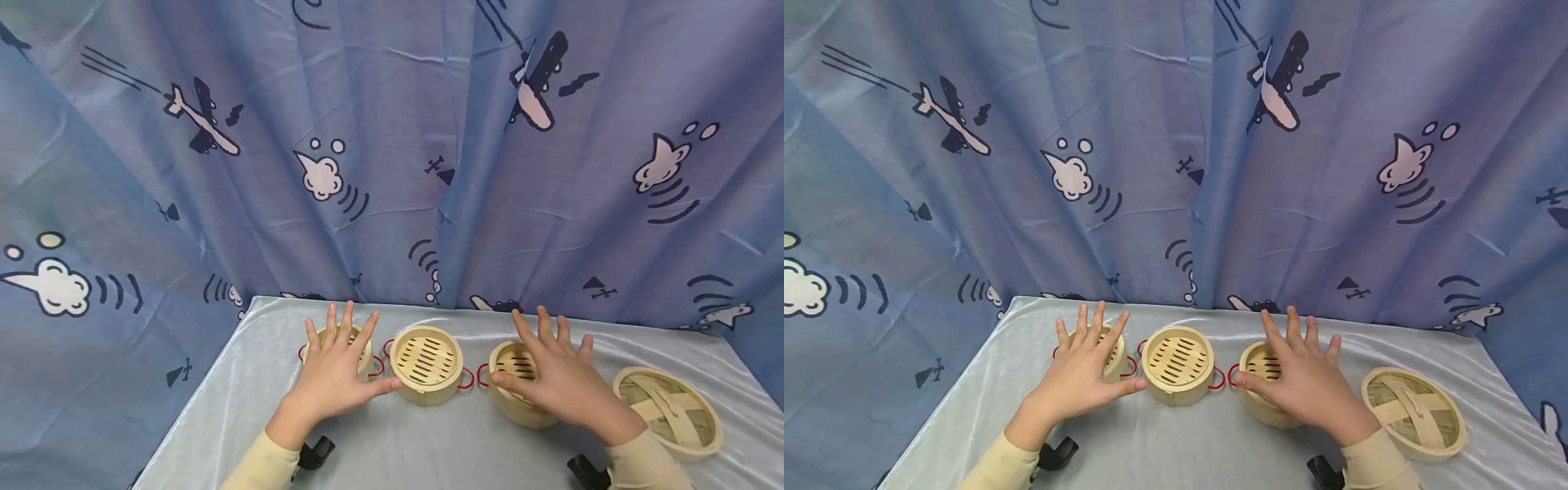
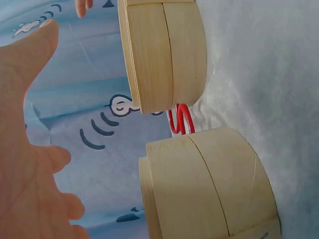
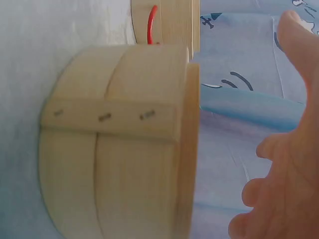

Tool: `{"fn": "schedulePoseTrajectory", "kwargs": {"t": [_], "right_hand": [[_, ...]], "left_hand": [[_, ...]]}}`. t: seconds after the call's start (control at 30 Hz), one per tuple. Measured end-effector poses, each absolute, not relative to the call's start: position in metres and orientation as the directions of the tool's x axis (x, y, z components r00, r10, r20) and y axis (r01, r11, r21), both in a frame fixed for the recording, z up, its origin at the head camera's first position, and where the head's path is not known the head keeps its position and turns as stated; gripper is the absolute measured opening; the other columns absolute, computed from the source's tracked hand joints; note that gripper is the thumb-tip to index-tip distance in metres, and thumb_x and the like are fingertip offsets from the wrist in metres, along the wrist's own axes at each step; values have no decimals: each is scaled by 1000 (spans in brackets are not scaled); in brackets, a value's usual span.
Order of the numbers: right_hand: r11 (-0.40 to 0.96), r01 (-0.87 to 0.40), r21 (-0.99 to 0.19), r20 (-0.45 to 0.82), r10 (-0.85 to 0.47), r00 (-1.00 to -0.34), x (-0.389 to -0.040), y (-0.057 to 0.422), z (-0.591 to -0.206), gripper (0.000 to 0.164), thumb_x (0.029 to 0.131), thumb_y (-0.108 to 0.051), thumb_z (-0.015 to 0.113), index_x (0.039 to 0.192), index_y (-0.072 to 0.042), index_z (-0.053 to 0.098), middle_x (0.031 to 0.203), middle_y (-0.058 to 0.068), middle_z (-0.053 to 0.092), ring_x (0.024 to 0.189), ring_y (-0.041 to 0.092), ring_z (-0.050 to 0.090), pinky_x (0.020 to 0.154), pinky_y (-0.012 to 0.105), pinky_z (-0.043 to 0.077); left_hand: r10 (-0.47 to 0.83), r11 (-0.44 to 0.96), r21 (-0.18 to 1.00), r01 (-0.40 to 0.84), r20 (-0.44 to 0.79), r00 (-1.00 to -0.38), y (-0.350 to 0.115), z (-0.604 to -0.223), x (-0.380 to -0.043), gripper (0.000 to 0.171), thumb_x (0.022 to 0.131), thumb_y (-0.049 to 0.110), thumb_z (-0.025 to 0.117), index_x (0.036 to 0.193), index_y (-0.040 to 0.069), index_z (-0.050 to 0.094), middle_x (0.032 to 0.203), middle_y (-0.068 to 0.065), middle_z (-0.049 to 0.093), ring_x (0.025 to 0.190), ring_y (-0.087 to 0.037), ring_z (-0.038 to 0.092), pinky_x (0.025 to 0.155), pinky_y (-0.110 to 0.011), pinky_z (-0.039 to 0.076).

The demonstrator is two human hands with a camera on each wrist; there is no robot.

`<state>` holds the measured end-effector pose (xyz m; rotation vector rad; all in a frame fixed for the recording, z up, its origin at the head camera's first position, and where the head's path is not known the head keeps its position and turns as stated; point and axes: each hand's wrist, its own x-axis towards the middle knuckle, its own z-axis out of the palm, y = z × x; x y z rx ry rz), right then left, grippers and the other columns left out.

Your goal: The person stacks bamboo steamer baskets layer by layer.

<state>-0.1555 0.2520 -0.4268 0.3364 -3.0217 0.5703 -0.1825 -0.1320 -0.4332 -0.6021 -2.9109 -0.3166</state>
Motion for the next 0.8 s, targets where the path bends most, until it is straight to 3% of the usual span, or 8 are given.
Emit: {"fn": "schedulePoseTrajectory", "kwargs": {"t": [0.3, 0.57, 0.7, 0.8], "right_hand": [[892, -246, -378, 89, -230, -969, -154, 236, -435, 126, 89, -76, 76, 177, -14, 11, 174, 38, -3, 154, 70, -3, 110, 92, -5], [864, -277, -420, 78, -270, -960, -157, 212, -433, 128, 88, -77, 76, 176, -10, 13, 175, 38, -3, 156, 67, -4, 114, 90, -1], [833, -300, -465, 88, -294, -952, -163, 194, -434, 132, 88, -76, 77, 175, -5, 9, 176, 35, -7, 157, 65, -6, 117, 87, -1], [807, -318, -498, 114, -302, -946, -168, 177, -436, 137, 86, -76, 79, 174, 1, 6, 176, 36, -3, 159, 63, -1, 118, 86, 6]], "left_hand": [[364, 882, 270, 387, 132, -922, -152, -444, -181, 124, 83, 89, 68, 177, 25, 21, 180, -21, -3, 163, -44, -13, 121, -79, -13], [331, 862, 360, 358, 138, -934, -185, -459, -182, 132, 82, 85, 76, 177, 21, 12, 179, -23, -6, 164, -42, -15, 127, -72, -6], [323, 835, 412, 365, 170, -931, -199, -466, -184, 136, 80, 78, 83, 177, 18, 10, 181, -21, -1, 165, -41, -13, 127, -73, -5], [315, 808, 465, 363, 180, -932, -208, -469, -185, 138, 79, 72, 88, 177, 16, 10, 181, -18, 4, 165, -41, -12, 126, -74, -4]]}}
